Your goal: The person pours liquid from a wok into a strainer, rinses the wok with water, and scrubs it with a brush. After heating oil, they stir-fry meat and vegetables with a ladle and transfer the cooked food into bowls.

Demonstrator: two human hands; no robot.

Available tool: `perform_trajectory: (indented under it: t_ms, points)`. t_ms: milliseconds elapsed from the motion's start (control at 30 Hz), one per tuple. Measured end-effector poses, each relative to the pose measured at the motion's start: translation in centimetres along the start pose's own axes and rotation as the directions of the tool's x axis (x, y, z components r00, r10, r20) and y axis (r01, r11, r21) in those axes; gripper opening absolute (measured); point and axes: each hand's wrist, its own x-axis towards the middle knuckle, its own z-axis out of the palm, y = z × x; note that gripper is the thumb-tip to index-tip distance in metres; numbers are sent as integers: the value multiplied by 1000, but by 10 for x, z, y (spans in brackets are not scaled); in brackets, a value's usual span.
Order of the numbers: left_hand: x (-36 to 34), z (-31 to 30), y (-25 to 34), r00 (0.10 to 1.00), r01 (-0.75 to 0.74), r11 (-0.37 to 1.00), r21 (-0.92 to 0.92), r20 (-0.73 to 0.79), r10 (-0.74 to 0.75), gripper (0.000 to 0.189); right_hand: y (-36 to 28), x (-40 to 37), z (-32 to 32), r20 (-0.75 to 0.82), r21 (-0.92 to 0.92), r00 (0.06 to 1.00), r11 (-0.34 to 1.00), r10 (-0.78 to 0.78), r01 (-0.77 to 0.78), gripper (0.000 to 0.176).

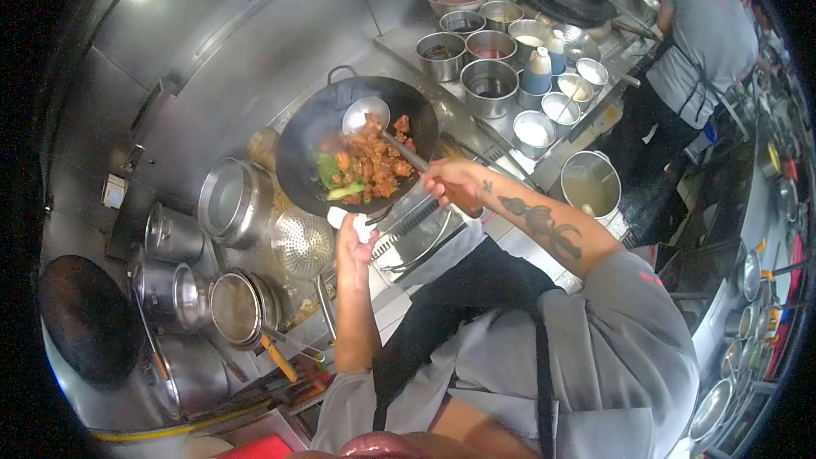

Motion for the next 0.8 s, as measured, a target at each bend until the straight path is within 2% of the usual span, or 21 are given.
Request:
perform_trajectory:
  t_ms: [33, 167, 233, 267, 300, 333, 367, 467, 500, 600, 667, 767, 800]
  points:
    - [3, -5, -5, 995, 40, 996, -84, 95, -32, 8, -3, -1, -5, 66, 56, 998, 998, 13, -17, 18]
    - [8, -11, -11, 986, 84, 967, -242, 159, -46, 6, -17, -21, 3, 220, 171, 975, 984, 4, -43, 17]
    - [2, -6, -6, 995, 53, 966, -254, 98, -29, 4, -18, -30, 2, 297, 245, 953, 970, -62, -13, 13]
    - [1, -1, -3, 997, 40, 964, -262, 72, -22, 5, -15, -28, 5, 165, -25, 980, 993, -113, 119, 14]
    - [1, 1, -3, 998, 64, 952, -299, 44, -53, 7, -8, -26, 12, 46, -303, 979, 931, -197, 202, 14]
    - [-2, -2, -6, 997, 78, 954, -289, 50, -67, 8, 1, -26, 19, -45, -559, 951, 797, -305, 230, 14]
    - [-3, -2, -8, 995, 91, 956, -279, 60, -77, 10, 4, -30, 23, -53, -752, 892, 605, -449, 260, 23]
    - [-2, 2, -10, 994, 95, 967, -236, 79, -78, 13, -7, -36, 16, 48, -902, 874, 355, -484, 247, 35]
    - [-2, 3, -12, 995, 80, 974, -213, 74, -65, 13, -3, -30, 15, 16, -957, 841, 235, -541, 170, 44]
    - [14, -5, -14, 990, 115, 960, -254, 112, -89, 10, -2, -18, 10, 117, -993, 754, -92, -647, 76, 53]
    - [17, -5, -6, 989, 117, 955, -271, 123, -87, 10, -7, -13, 1, 175, -984, 710, -138, -682, 110, 51]
    - [17, -7, 0, 988, 63, 986, -152, 150, -40, 13, -9, -7, -14, 180, -983, 654, -165, -735, 85, 44]
    - [8, -1, 3, 996, 14, 996, -92, 90, -6, 14, -7, -2, -23, 185, -981, 645, -173, -741, 83, 39]
